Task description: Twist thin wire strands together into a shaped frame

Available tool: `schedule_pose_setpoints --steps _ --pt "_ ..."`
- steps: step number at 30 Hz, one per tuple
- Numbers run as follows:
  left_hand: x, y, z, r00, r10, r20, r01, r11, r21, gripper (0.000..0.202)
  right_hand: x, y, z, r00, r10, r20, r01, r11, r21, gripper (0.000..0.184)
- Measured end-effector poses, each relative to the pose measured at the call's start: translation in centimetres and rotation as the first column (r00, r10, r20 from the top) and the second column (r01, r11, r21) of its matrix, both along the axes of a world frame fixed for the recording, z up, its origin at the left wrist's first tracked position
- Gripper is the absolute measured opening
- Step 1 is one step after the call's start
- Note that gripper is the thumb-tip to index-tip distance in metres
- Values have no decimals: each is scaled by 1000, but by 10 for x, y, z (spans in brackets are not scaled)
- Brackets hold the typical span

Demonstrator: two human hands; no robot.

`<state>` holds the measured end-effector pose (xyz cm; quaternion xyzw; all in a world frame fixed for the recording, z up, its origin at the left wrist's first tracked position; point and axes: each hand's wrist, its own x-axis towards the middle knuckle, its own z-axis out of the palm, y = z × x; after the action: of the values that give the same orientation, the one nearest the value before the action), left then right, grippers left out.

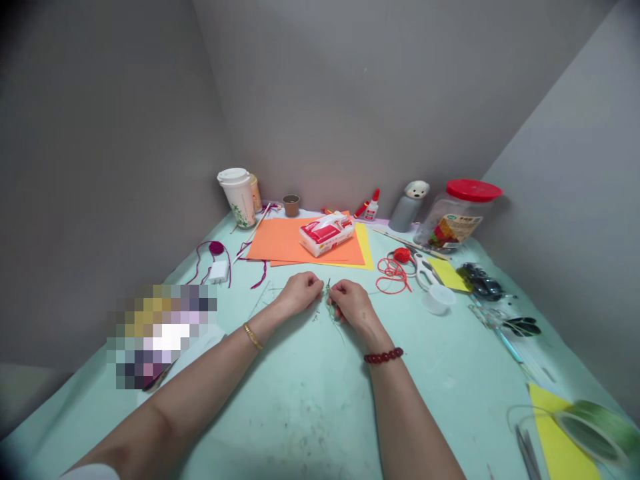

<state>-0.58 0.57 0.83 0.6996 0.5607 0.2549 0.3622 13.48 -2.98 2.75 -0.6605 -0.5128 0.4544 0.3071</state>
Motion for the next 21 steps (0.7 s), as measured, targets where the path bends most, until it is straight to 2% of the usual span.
schedule_pose_setpoints --steps 2,6,9,12,17,21 --pt "0 1 -1 998 -62 10 62 992 -113 31 0 1 0 1000 -2 -15 2 1000 -12 11" --pt "4 4 -8 991 -99 89 115 975 -192 31 2 1 -2 1000 18 -1 -18 1000 -10 12" --pt "4 8 -14 992 -95 88 112 970 -217 23 5 0 -1 997 58 48 -57 998 -33 12" --pt "2 10 -18 989 -104 104 126 964 -234 17 7 0 0 982 61 180 -57 998 -30 13" --pt "1 10 -17 987 -92 129 120 965 -233 10 10 1 2 919 49 391 -82 994 68 15" --pt "1 10 -15 985 -95 146 128 964 -232 8 10 3 -2 916 6 402 -72 986 149 18"
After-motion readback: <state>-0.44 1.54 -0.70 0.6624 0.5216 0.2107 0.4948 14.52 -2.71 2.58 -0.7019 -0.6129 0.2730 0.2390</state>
